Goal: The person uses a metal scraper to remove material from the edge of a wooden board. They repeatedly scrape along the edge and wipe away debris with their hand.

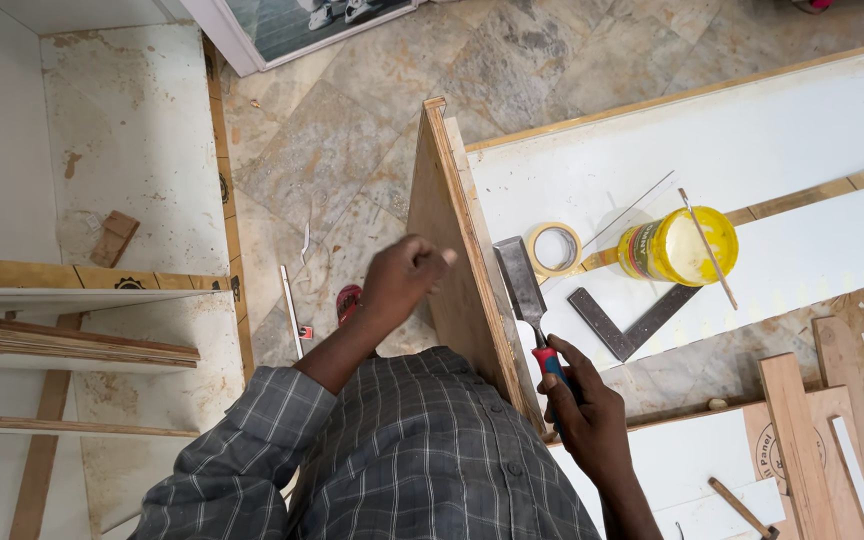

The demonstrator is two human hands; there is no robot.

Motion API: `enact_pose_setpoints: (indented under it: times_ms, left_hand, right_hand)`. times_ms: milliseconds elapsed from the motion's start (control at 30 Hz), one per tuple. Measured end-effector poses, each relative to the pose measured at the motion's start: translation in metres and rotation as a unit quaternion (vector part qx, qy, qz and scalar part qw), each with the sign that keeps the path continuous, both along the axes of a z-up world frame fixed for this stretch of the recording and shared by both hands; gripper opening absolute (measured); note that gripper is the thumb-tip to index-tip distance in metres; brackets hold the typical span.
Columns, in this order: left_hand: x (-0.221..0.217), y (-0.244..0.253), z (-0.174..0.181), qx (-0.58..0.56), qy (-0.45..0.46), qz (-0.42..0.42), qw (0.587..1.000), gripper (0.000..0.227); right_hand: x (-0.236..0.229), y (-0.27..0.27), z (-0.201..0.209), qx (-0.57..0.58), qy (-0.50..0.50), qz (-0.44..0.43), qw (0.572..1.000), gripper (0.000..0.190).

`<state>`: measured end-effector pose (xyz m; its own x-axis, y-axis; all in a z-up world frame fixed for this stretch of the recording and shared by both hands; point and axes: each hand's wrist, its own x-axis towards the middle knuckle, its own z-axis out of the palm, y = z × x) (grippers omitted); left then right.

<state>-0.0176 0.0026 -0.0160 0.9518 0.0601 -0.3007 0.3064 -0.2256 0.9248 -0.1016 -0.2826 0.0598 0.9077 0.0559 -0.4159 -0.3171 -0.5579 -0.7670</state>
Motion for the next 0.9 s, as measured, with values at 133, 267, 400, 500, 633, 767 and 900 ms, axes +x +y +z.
enact_pose_setpoints:
  times_ms: [133, 267, 400, 500, 633, 767, 900]
  left_hand:
    - [0.001, -0.018, 0.002, 0.014, -0.045, -0.047, 0.998, 0.033]
    - [0.017, -0.026, 0.003, 0.005, 0.014, -0.082, 0.997, 0.024]
    - [0.029, -0.021, 0.007, -0.02, 0.087, -0.108, 0.99, 0.022]
    - [0.028, -0.025, 0.006, -0.053, 0.111, -0.08, 0.989, 0.023]
    - [0.019, -0.035, -0.003, -0.117, 0.133, -0.011, 0.984, 0.022]
    - [0.017, -0.04, -0.001, -0.223, 0.12, 0.043, 0.966, 0.019]
    - [0.037, -0.021, 0.017, -0.313, 0.067, 0.115, 0.94, 0.019]
  right_hand:
    - [-0.003, -0.001, 0.001, -0.016, -0.01, 0.01, 1.0, 0.049]
    - [-0.005, -0.003, 0.003, -0.025, -0.017, 0.005, 1.0, 0.049]
    - [-0.009, -0.001, 0.004, -0.026, -0.031, 0.018, 0.999, 0.05]
    - [-0.012, 0.0, 0.005, -0.025, -0.012, 0.014, 1.0, 0.05]
    - [-0.016, 0.0, 0.004, -0.033, 0.005, 0.011, 0.999, 0.051]
    - [-0.019, -0.006, 0.005, -0.033, 0.025, 0.012, 0.999, 0.052]
    - [-0.024, -0.014, 0.006, -0.015, 0.047, 0.005, 0.999, 0.053]
